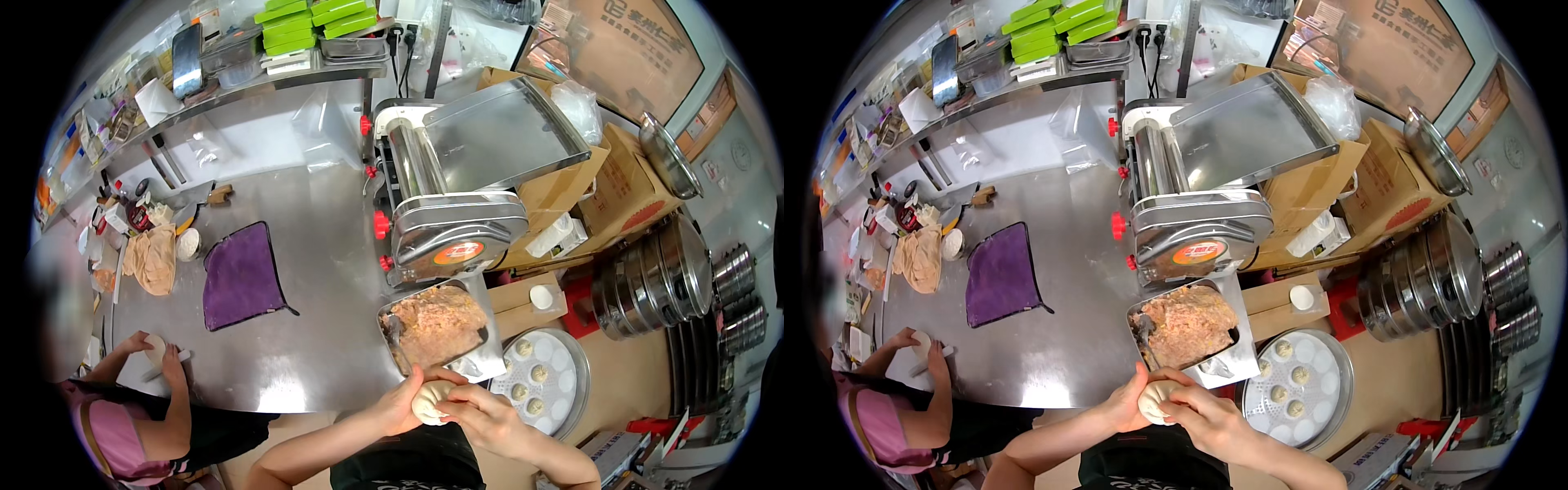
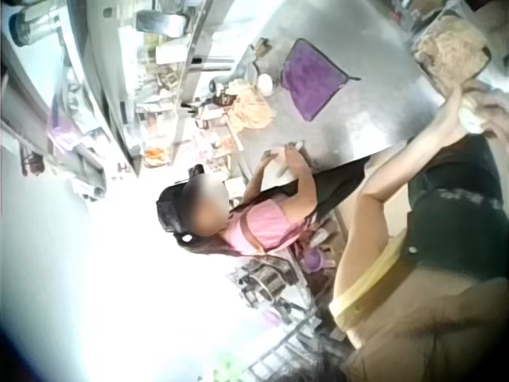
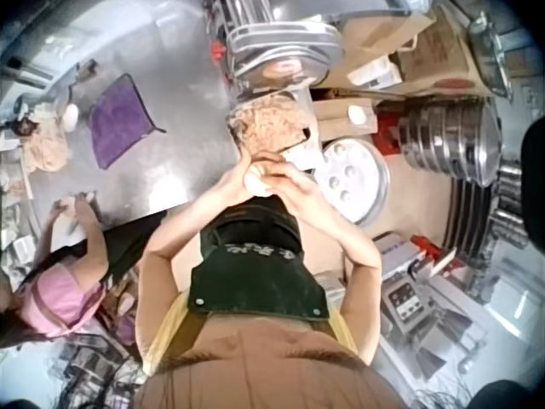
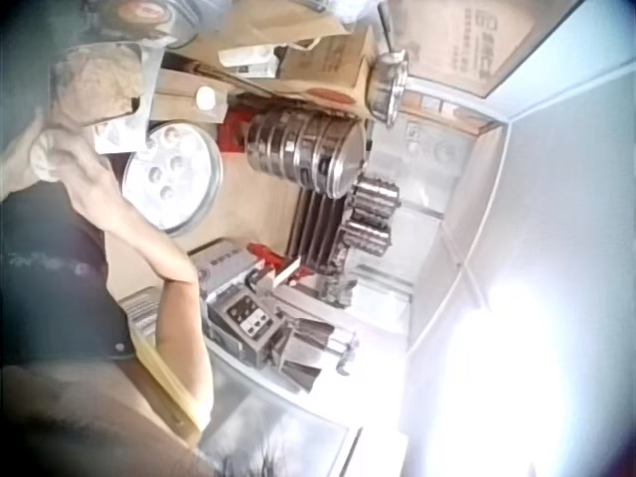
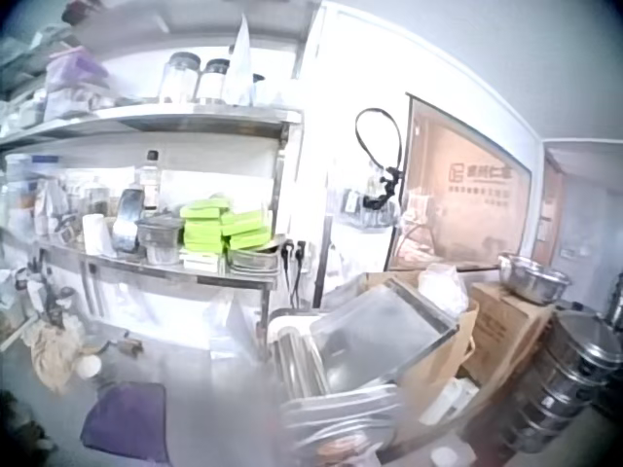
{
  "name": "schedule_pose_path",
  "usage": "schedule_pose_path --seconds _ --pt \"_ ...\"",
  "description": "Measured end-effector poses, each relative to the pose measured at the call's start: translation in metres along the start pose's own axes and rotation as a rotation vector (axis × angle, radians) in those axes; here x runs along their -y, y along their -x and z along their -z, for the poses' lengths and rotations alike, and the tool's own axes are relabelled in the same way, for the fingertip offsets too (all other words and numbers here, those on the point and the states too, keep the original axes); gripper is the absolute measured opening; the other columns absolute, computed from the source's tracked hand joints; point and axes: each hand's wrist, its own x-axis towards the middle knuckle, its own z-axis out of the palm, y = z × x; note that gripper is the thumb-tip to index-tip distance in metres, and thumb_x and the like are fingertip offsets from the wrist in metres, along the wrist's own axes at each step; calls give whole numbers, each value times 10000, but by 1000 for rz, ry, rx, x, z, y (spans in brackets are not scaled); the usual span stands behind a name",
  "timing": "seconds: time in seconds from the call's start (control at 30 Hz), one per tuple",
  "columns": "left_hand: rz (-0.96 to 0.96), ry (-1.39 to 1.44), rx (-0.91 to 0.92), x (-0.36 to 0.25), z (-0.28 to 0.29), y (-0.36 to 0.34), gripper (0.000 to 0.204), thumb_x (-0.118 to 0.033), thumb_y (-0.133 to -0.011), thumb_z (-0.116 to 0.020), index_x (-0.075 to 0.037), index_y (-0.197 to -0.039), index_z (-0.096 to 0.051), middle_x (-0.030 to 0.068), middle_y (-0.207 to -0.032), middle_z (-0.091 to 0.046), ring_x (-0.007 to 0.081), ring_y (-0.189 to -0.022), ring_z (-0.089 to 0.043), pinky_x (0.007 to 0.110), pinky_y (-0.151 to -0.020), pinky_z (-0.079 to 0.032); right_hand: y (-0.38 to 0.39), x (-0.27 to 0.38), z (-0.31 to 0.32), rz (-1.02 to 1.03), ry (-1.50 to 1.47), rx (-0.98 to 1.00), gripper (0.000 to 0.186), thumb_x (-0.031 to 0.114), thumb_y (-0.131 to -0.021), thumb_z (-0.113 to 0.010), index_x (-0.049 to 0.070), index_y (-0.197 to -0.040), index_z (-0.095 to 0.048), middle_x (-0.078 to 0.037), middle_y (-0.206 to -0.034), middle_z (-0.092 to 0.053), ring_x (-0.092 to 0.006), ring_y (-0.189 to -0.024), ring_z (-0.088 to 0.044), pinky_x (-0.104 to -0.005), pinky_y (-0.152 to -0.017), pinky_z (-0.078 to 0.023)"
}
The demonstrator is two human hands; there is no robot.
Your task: The person repeatedly scoops meat filling onto round dough wrappers, pleats and seals each dumpling by hand, and places the finished dumplings into a steamer tray. A coworker rolls additional wrappers nearby.
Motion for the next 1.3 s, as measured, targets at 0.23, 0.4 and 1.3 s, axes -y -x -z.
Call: schedule_pose_path --seconds 0.23,0.4,1.3 --pt "-349 -22 -221 35 -10 -7 580 -537 -985 -336 -35 -1225 -499 176 -1267 -530 274 -1176 -528 424 -985 -445 14 -10 -15 -99 30 -205 349 19 -669 -809 7 -999 -695 -94 -966 -613 -147 -643 -585 -263 -577 -513" --pt "-519 -220 -244 41 -13 5 554 -511 -994 -354 -19 -1210 -487 202 -1290 -513 305 -1234 -487 444 -1036 -400 21 7 -29 -267 -62 -255 303 50 -717 -805 4 -993 -688 -96 -952 -607 -144 -681 -620 -273 -587 -538" --pt "491 225 -194 13 110 216 869 -745 -856 -280 -18 -1268 -518 100 -1186 -591 201 -1090 -573 367 -945 -477 60 54 -222 307 346 80 280 160 -804 -714 17 -1028 -626 -53 -918 -589 -188 -757 -622 -256 -624 -510"
